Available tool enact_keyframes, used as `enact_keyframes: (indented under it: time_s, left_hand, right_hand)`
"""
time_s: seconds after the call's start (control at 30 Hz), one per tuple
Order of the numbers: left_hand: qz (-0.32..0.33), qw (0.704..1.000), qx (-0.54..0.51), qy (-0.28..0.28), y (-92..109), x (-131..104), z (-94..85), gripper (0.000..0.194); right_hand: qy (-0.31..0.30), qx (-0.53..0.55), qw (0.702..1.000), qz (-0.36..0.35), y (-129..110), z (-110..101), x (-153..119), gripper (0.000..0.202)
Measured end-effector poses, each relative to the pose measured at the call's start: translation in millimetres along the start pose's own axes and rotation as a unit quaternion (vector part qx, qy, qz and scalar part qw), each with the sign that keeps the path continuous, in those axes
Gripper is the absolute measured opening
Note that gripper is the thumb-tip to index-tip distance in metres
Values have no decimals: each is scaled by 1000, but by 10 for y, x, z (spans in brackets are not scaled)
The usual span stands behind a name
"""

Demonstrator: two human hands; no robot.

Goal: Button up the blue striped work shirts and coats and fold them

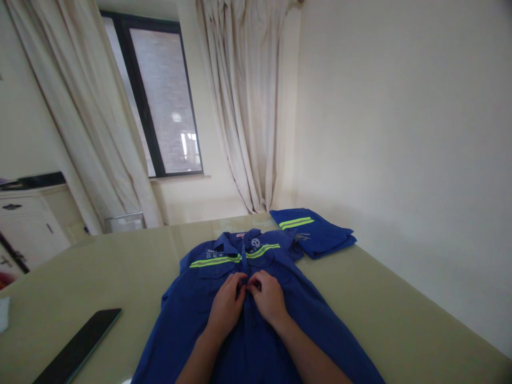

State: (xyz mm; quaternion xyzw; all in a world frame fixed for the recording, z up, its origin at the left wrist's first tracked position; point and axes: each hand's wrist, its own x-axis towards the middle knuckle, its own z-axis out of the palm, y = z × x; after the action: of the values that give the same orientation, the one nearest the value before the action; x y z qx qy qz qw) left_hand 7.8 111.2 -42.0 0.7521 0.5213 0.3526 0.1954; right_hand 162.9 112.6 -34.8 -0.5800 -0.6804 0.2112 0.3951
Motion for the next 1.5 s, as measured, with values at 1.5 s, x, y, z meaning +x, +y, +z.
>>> enact_keyframes:
  time_s: [1.5]
  left_hand:
    - [4,992,119,32,449,-466,-137,13]
  right_hand:
    - [-82,222,970,51,5,-127,-314,21]
